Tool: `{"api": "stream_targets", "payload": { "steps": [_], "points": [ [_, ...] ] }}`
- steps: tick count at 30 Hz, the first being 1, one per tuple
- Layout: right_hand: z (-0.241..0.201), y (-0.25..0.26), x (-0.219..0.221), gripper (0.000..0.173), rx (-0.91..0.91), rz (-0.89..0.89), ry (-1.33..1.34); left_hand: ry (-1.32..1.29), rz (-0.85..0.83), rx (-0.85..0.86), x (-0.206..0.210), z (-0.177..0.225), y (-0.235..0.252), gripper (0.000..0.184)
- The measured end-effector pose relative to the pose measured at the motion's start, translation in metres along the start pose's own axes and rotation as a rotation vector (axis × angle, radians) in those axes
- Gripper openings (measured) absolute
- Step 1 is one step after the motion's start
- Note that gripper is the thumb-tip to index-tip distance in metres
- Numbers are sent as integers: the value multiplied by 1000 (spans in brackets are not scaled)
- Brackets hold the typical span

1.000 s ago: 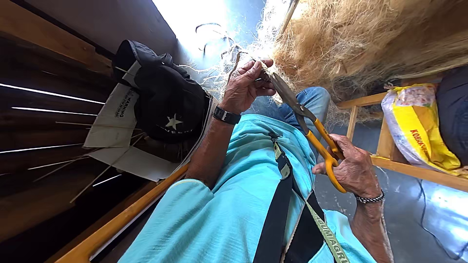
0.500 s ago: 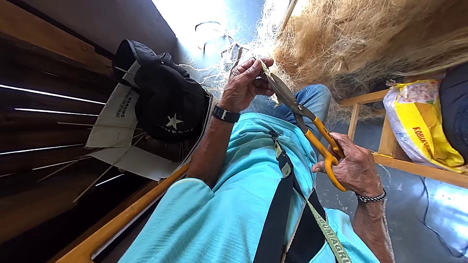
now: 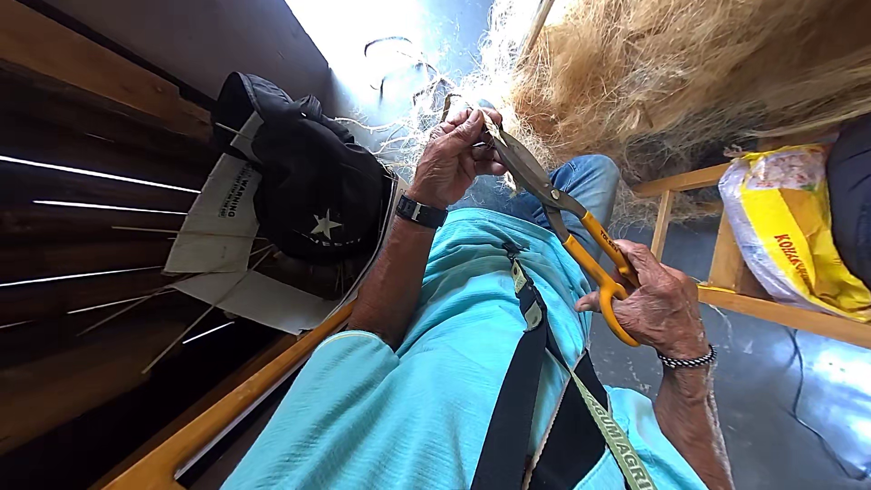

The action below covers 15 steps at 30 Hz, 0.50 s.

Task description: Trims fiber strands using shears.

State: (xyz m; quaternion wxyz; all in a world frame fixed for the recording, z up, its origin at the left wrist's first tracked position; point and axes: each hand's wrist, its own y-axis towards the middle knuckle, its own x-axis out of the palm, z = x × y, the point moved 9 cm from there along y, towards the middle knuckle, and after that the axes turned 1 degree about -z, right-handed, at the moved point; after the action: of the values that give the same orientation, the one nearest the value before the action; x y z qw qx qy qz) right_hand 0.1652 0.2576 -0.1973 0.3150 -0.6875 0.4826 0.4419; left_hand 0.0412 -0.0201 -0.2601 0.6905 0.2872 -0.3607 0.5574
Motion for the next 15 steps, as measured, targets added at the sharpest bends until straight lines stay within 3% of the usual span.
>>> {"api": "stream_targets", "payload": {
  "steps": [12, 15],
  "points": [
    [0, -1, -5, 85, -7, 56, -65, 36, -28, -24, 2, 1, 0, 24],
    [-1, -1, -8, 78, -6, 66, -90, 67, -21, -30, 2, 1, 0, 25]
  ]
}}
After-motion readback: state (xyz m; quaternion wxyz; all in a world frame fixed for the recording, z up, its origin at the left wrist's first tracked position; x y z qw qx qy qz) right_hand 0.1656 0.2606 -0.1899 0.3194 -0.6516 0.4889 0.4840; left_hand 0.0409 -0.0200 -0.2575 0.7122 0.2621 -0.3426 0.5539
